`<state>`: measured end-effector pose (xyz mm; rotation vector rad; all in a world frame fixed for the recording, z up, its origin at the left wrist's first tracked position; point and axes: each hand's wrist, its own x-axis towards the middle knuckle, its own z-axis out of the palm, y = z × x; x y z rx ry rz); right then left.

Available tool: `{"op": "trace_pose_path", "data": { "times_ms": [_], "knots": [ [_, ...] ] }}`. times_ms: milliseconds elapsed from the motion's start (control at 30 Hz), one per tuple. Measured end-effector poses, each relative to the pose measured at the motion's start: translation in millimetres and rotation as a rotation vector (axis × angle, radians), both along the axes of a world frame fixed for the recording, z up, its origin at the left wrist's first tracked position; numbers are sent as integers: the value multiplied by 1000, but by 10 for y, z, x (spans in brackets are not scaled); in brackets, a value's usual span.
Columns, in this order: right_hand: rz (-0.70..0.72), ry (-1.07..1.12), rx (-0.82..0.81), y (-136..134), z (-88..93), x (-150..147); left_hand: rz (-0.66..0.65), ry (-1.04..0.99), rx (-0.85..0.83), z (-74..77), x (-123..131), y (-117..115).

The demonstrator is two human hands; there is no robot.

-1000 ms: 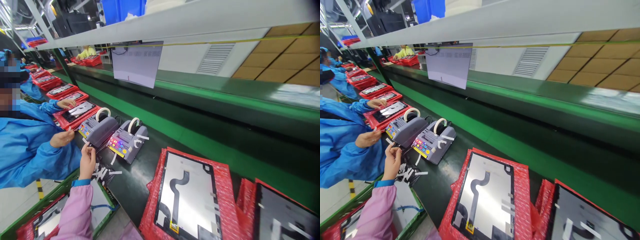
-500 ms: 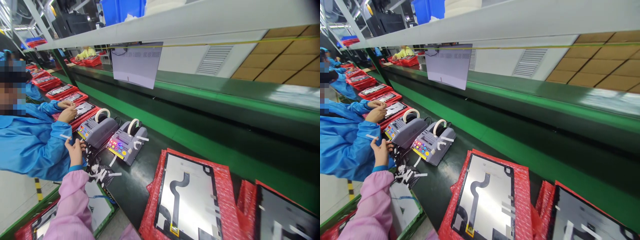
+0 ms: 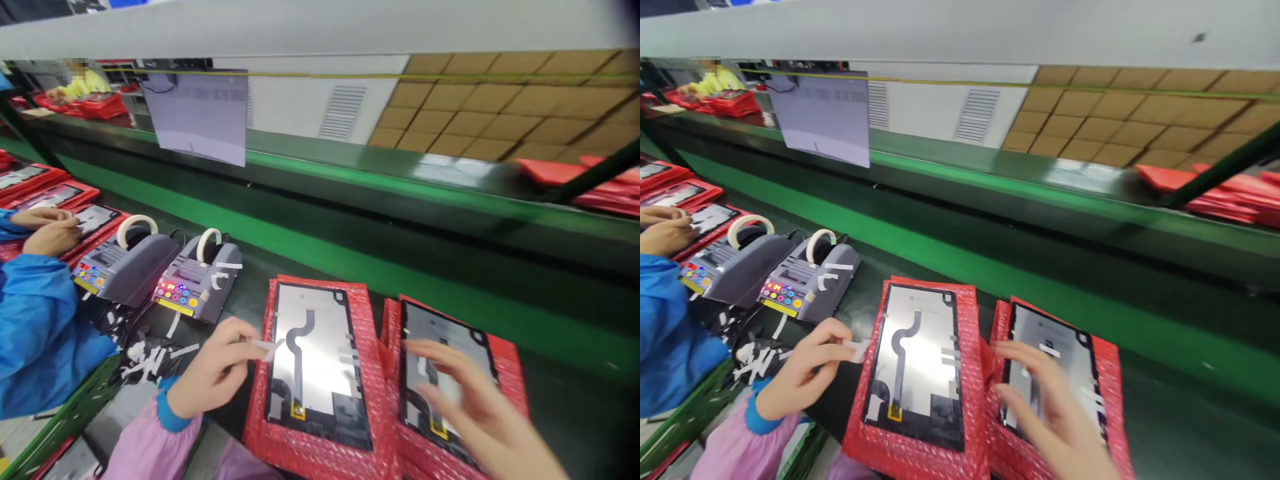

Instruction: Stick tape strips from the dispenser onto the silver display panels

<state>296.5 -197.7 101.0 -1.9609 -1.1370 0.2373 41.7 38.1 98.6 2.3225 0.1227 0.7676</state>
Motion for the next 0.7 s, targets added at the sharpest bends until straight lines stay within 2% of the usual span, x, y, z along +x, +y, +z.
{"op": "trace_pose_path", "data": {
  "times_ms": [67,167,300,367,533,700],
  "knots": [
    [251,162,-24,258,66,-199,-47,34,-20,-11,186,-129],
    [415,321,-56,673,168,-418,-52,77,-29,-90,292,-194],
    [400,335,-5,924,175,-424,-28,97,-66,-184,249,-216],
    [390,343,-23,938,139,-363,-14,96,-99,-212,223,-223],
    [538,418,-144,951,91,-348,-6,101,-134,-263,217,-226],
    [508,317,-119,1015,136,-411,-7,117,-150,-297,218,-229]
  ]
}}
